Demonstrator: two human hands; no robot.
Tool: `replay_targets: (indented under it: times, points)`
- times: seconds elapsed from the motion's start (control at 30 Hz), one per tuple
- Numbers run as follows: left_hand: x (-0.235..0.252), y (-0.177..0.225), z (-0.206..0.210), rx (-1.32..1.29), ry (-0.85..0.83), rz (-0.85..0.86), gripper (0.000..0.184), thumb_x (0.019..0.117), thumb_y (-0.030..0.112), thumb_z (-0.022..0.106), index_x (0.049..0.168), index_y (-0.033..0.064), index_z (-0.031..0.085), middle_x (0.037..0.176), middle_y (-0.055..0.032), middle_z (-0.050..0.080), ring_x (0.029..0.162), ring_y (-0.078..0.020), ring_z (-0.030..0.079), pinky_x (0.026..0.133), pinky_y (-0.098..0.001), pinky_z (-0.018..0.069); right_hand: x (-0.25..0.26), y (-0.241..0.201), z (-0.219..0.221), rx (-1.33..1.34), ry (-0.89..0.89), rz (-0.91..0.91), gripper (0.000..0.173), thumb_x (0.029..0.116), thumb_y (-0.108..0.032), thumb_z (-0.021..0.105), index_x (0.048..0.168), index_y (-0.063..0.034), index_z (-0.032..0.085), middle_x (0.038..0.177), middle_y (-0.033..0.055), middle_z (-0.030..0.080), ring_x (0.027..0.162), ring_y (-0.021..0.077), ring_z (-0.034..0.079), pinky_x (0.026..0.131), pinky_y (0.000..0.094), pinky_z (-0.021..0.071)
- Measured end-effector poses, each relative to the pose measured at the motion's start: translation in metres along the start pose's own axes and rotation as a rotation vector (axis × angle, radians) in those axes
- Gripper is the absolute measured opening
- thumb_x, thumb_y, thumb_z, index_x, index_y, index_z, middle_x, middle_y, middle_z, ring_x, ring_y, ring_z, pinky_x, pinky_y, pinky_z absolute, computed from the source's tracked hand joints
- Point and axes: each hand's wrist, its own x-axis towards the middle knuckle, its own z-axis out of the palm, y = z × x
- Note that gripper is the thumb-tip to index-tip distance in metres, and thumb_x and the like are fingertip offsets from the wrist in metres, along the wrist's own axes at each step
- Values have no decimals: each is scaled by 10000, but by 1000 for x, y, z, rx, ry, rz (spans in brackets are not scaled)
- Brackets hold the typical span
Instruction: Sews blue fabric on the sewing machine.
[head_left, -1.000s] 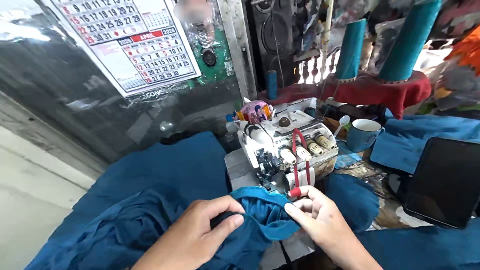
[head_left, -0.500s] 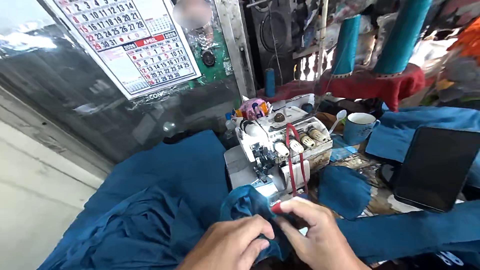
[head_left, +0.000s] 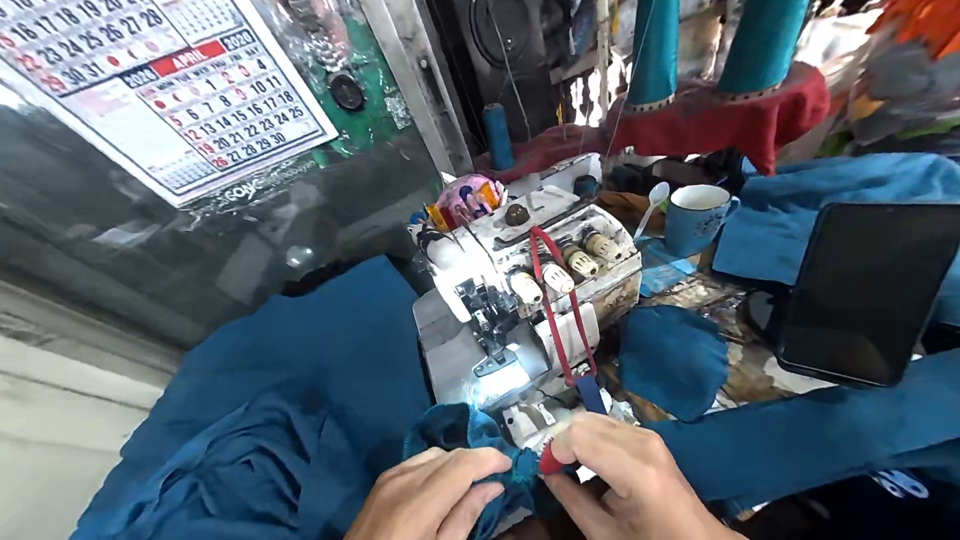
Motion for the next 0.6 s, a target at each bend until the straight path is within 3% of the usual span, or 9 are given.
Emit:
replay_targets:
  times: [0.17, 0.3, 0.5, 0.6]
  points:
    - [-3, 0, 8, -27, 97, 14, 229, 1025, 195, 637, 1230, 144, 725, 1123, -5, 763, 991, -114, 724, 879, -323, 597, 4, -1, -1, 9, -64, -4, 28, 964, -139, 683, 973, -126, 706, 933, 11, 720, 880, 121, 702, 737, 314, 608]
    - [-1, 19, 3, -54, 138, -18, 214, 1036, 169, 620, 1191, 98, 748, 1136, -41, 767, 1040, -133, 731, 951, -313, 586, 5, -5, -3, -20, -60, -22, 30, 968, -145, 679, 972, -127, 702, 929, 4, 719, 881, 113, 701, 746, 302, 604]
    - [-7, 18, 4, -96, 199, -13, 200, 1040, 179, 611, 1160, 100, 751, 1128, -30, 765, 1034, -115, 729, 937, -300, 595, 7, -14, -2, -27, -70, -22, 47, 972, -164, 679, 977, -127, 706, 933, -6, 720, 872, 95, 698, 734, 288, 605]
    - [-8, 15, 3, -103, 222, -23, 201, 1044, 199, 600, 1158, 119, 745, 1111, -8, 759, 1014, -88, 720, 905, -286, 604, 7, -21, -3, -25, -46, -2, 87, 967, -180, 693, 1037, -133, 714, 1039, 10, 728, 943, 105, 705, 768, 297, 617]
